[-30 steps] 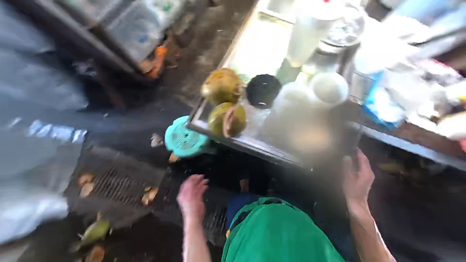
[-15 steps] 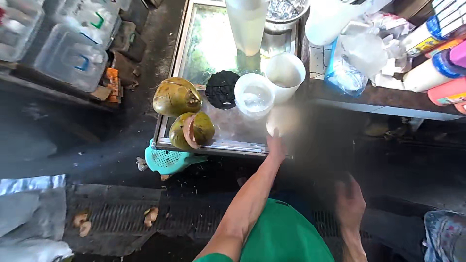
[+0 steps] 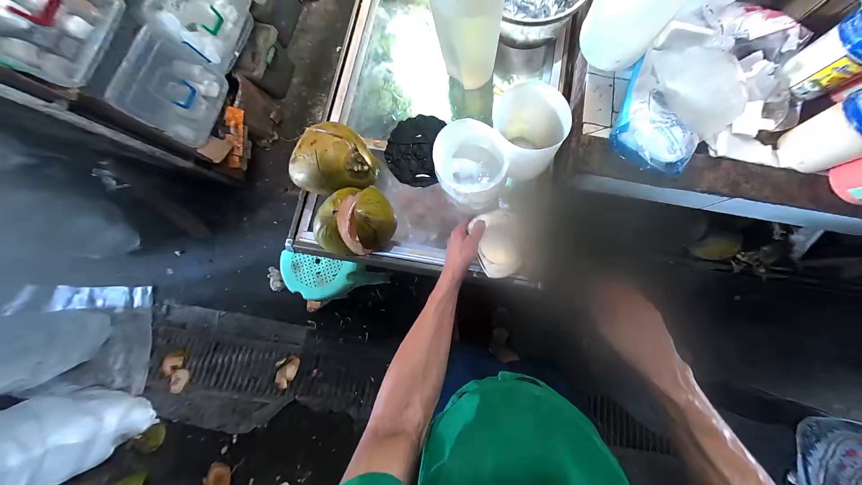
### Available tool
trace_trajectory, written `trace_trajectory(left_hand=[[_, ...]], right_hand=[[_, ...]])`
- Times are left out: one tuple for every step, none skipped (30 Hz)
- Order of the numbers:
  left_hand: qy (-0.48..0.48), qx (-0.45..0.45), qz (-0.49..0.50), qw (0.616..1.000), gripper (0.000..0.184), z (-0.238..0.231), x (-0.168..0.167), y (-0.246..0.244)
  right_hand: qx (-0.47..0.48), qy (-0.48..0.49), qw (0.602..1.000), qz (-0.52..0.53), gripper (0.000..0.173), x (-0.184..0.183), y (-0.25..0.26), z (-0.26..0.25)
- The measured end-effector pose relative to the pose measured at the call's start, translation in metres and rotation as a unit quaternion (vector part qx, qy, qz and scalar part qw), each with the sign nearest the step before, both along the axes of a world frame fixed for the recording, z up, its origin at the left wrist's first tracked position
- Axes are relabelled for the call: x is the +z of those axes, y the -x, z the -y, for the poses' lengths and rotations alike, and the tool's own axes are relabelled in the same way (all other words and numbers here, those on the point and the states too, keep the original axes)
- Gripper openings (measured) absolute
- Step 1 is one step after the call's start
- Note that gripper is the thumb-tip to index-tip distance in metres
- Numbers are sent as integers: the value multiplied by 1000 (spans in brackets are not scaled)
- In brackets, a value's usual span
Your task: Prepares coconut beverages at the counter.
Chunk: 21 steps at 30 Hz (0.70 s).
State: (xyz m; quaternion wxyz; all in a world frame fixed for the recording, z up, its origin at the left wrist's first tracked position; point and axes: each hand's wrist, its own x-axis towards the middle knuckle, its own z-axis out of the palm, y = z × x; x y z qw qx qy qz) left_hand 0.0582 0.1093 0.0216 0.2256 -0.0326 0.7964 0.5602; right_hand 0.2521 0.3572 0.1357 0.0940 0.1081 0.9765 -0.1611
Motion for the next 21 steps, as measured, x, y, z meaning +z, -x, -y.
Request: trace_trajectory(left_hand=[[-12,7,-19,1000,44,-8,0,2],[-20,14,-36,999,41,-17,-2,5],[-17,16,-47,999,39,-26,-5,9],[1,14,-51,999,38,-34,-7,13],[21,10,-46,999,40,-40,-8,15],[36,8,-39,999,42,-45,-8,17],[46,5,-32,998,45,-49,-6,18],[53,0,-28,998,46,-53,-2,18],[64,-9,-28,998,46,-57,3,16],[76,-15,-34,996,46,-60,10,13],[86,-13,-39,995,46,-62,16,8],[95,-3,-46,994,46,-62,19,1],[104,8,-47,993,47,-62,19,-1],[116,17,-44,992,47,-64,17,0],[126,29,-44,991,48,-65,14,-2],[135,48,-51,988,47,-66,12,-5],[141,69,-64,986,46,-66,9,-11],[146,86,-82,982,46,-66,5,-19],[146,101,-99,979,43,-68,4,-25],[142,110,-118,977,41,-70,4,-31],[135,112,-144,974,39,-73,3,-38]], right_hand=[[39,-29,999,9,44,2,15,5],[80,-57,995,1,44,1,30,9],[121,-83,989,-23,43,-1,44,13],[159,-111,980,-53,42,-4,56,16],[186,-138,970,-76,41,-5,65,19],[199,-155,964,-79,44,-5,73,21],[199,-170,963,-57,49,-5,80,23],[188,-184,965,-22,53,-7,87,25],[164,-193,967,19,55,-11,94,28],[135,-193,970,51,54,-18,101,29],[99,-180,975,82,50,-24,107,30],[62,-161,979,111,45,-31,111,29],[26,-136,980,140,41,-35,115,29],[0,-109,979,170,41,-36,114,30],[-13,-83,976,200,43,-33,111,34],[-12,-64,972,227,44,-29,110,39],[-5,-52,968,247,41,-26,108,44],[-1,-42,964,261,39,-25,105,49],[0,-27,962,273,39,-25,104,51],[-2,-13,957,291,41,-24,102,52],[-4,3,949,316,44,-23,100,52]])
